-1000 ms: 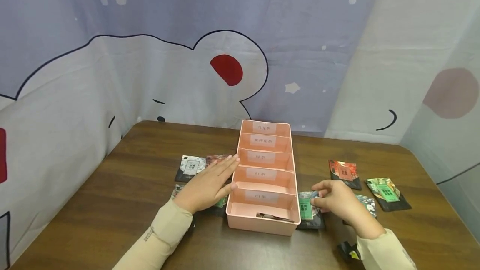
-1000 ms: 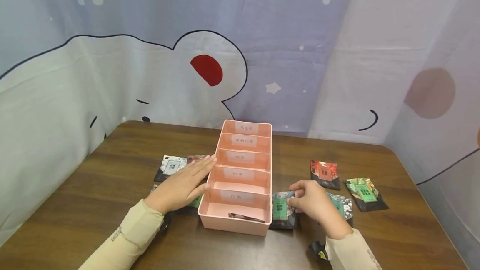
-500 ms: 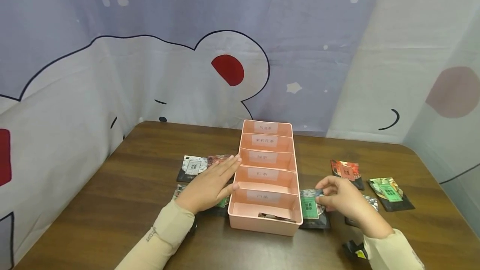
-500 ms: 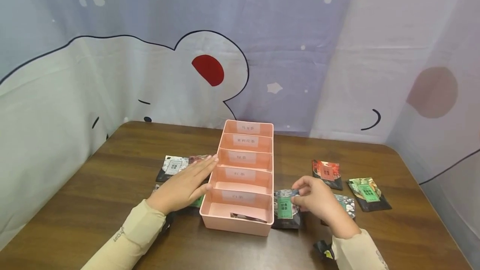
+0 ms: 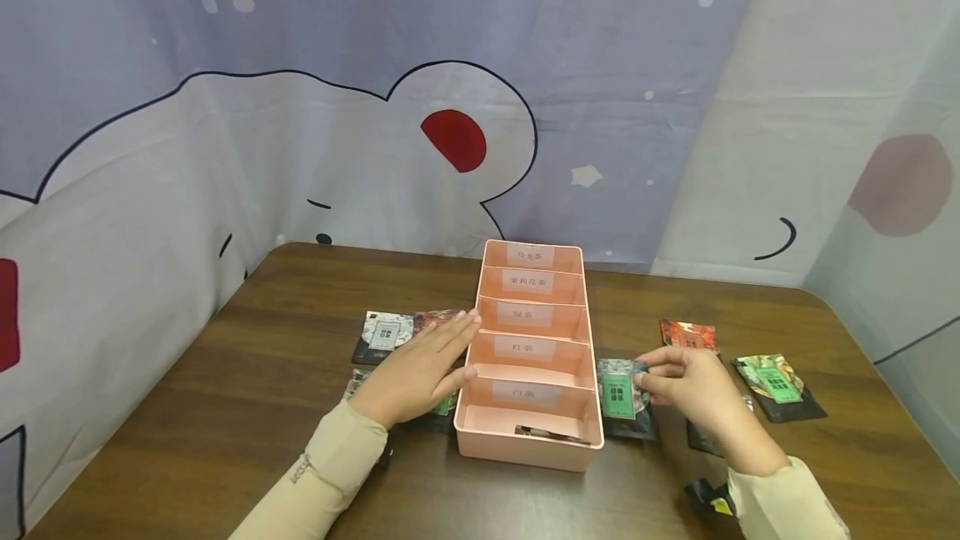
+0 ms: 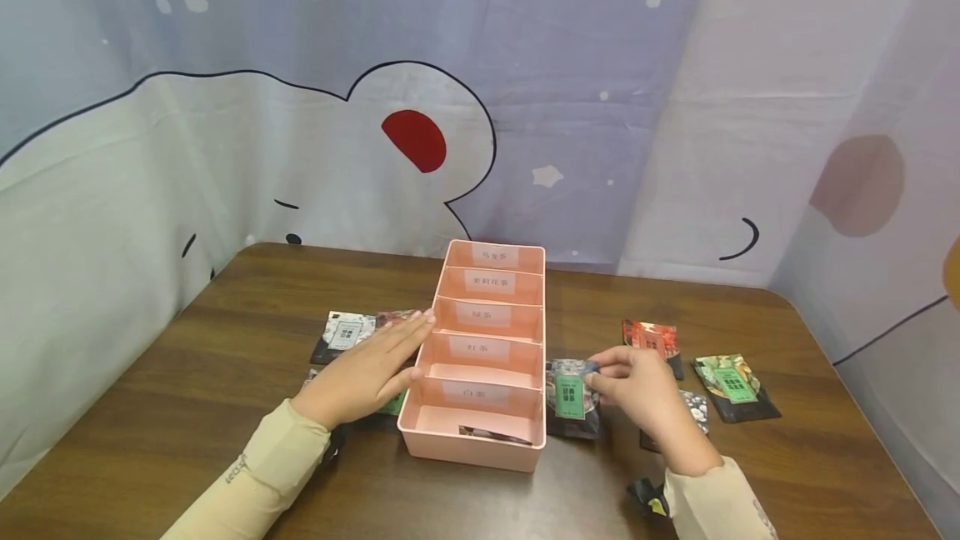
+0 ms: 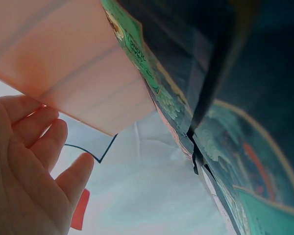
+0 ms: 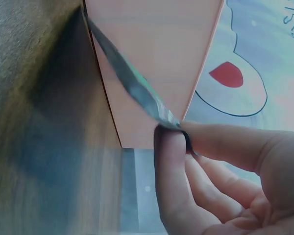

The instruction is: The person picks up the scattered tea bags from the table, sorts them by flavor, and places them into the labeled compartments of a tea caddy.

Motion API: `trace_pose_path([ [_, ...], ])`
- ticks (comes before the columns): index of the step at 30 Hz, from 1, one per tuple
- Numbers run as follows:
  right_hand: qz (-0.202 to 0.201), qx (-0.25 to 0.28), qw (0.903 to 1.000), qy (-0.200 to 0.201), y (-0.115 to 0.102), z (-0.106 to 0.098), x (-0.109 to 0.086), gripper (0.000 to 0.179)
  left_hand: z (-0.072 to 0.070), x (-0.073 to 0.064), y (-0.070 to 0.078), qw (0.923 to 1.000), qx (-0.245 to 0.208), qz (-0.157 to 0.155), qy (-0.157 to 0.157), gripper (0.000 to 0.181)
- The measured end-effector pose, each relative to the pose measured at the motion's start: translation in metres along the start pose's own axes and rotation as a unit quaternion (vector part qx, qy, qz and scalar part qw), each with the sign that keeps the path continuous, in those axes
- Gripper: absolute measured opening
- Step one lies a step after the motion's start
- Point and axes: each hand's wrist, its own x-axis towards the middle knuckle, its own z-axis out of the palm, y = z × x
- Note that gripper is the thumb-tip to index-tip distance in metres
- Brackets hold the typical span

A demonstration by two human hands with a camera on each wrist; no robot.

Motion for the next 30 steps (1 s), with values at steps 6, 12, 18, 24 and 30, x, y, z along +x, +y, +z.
trace_pose_path([
  [6,-0.011,0.003,0.999,0.043,-0.004,-0.001,-0.001,0.024,0.0,0.001,0.0,1.0,-0.001,0.002,0.003,0.066],
  [12,-0.029,-0.016,0.9934,0.11,-0.006,-0.001,-0.001,0.023,0.0,0.0,0.0,1.0,0.002,0.004,0.003,0.066],
  [18,-0.057,-0.002,0.9804,0.189,-0.007,0.002,-0.003,0.022,0.001,0.0,0.0,1.0,0.004,0.004,0.003,0.066],
  [24,-0.07,0.017,0.9607,0.268,-0.01,0.006,-0.004,0.018,0.0,0.0,0.0,1.0,0.003,0.004,0.003,0.067],
  [30,-0.125,0.051,0.9324,0.335,-0.012,0.011,-0.004,0.015,0.001,0.0,-0.001,1.0,-0.001,0.002,0.003,0.067],
])
